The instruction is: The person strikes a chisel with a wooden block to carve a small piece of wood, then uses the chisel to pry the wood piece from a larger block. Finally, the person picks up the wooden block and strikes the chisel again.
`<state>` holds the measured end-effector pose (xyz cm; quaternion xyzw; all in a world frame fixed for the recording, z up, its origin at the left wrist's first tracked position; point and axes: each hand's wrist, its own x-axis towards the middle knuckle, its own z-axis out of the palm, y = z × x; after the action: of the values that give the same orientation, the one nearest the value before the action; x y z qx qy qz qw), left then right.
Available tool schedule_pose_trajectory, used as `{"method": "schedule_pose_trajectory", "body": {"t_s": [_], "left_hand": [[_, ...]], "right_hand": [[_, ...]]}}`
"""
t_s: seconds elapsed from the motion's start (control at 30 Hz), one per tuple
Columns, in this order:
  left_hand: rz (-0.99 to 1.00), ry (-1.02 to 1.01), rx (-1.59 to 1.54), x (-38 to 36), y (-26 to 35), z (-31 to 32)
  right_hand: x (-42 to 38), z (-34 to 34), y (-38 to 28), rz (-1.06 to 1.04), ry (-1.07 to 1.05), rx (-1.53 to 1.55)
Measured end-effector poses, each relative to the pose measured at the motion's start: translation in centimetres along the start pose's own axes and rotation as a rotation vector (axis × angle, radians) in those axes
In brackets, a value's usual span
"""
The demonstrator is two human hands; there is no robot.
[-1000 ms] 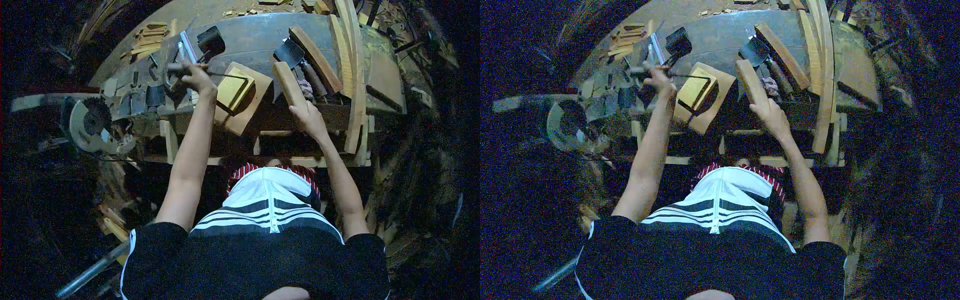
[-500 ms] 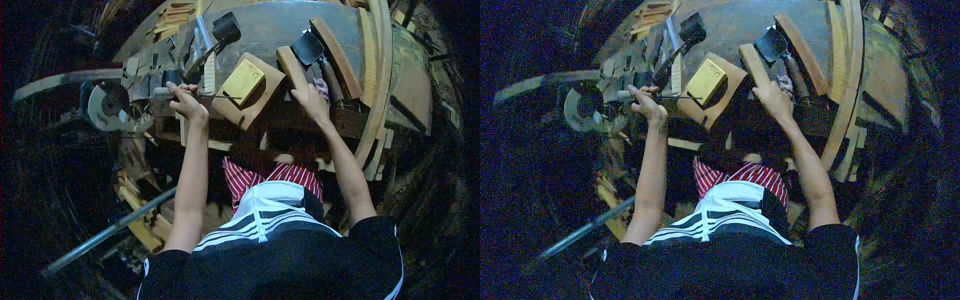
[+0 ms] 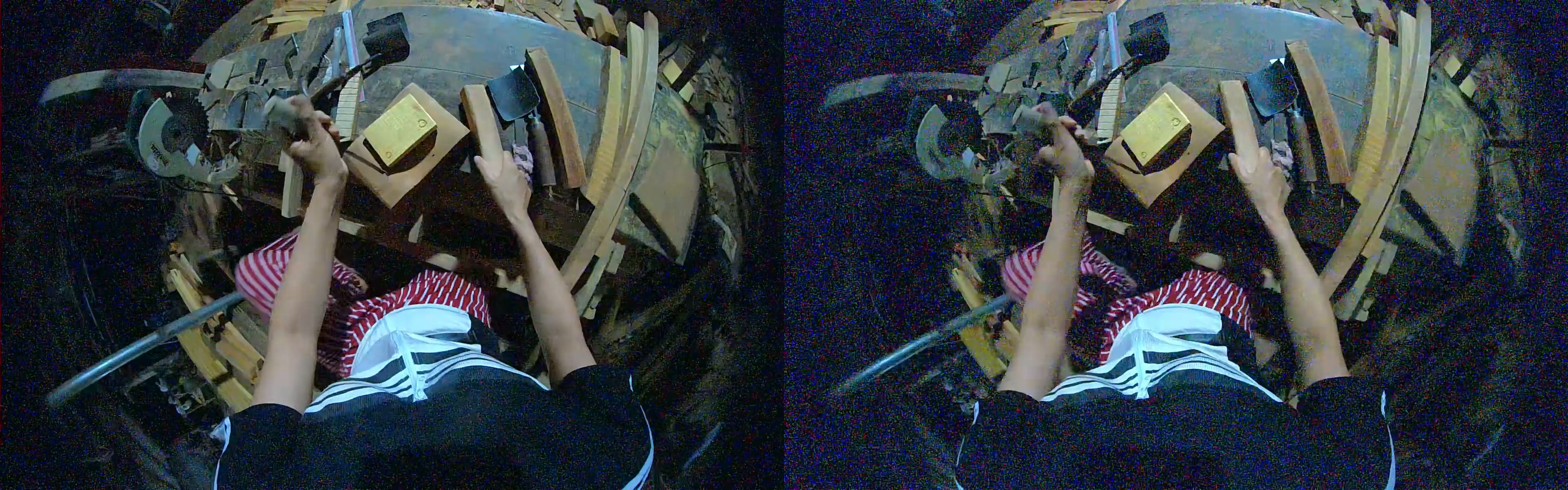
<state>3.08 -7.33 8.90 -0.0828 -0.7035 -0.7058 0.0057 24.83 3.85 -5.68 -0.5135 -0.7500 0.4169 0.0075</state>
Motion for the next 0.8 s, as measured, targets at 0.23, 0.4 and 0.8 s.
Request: {"method": "schedule_pose_trajectory", "body": {"t_s": [0.23,0.4,0.8], "left_hand": [[0.011,-0.195,-0.083,2.9,-3.5,0.9],[-0.095,-0.228,-0.107,2.9,-1.8,1.2],[-0.051,-0.357,-0.371,4.1,-1.8,5.5]], "right_hand": [[-0.2,0.4,0.0,-0.012,0.068,-0.03],[-0.3,0.6,-0.6,0.037,0.07,-0.035],[-0.6,1.9,-0.3,0.02,0.239,-0.123]]}}
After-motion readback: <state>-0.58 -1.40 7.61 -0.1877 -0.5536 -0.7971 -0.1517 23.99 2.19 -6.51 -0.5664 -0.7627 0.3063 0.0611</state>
